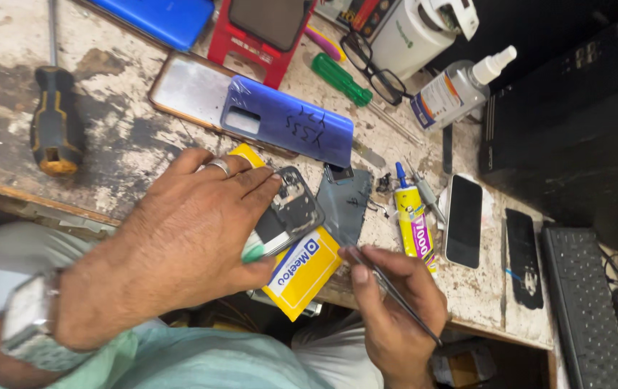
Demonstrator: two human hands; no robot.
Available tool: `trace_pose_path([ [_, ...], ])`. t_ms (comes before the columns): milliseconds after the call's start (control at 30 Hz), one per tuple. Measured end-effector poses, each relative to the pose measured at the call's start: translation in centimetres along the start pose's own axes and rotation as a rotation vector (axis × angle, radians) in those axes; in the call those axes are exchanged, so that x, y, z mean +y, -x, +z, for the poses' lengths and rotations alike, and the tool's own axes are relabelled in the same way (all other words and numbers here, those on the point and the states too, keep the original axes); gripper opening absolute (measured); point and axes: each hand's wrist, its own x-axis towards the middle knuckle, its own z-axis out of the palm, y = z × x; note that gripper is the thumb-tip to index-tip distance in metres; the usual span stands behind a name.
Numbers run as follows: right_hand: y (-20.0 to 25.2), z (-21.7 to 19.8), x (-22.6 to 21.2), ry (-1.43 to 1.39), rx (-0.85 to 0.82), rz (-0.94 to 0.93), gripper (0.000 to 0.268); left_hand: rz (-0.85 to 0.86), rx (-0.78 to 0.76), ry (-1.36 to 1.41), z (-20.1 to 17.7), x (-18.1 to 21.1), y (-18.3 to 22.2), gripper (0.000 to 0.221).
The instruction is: The person is repairing a disassembled smartphone while sitting on the floor. They use a small black tool to manipulate internal components, specifically focusing on the battery area and ribbon cables. The person carefully lifts and adjusts parts within the phone's chassis.
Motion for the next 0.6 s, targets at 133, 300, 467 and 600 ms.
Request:
trace_pose_path([
  [133,-1.1,1.5,-0.7,0.198,-0.06,-0.337,0.014,0.094,-0.123,0.012,-1.0,-0.5,0.5,0.091],
  [300,-1.9,3.0,-0.9,0.361,-0.035,-0.362,0.014,0.065,-0.015,0.092,-0.3,0.0,0.8,0.093],
  [467,-2.2,3.6,-1.0,0.344,-0.056,-0.332,0.014,-0.022,-0.157,0.12,-0.4,0.0,0.1,0.091],
  [600,-2.5,3.1,-1.5,0.416,-0.113,-0.384,0.014,-0.005,-0.142,0.103,-0.4,0.0,0.0,0.09],
])
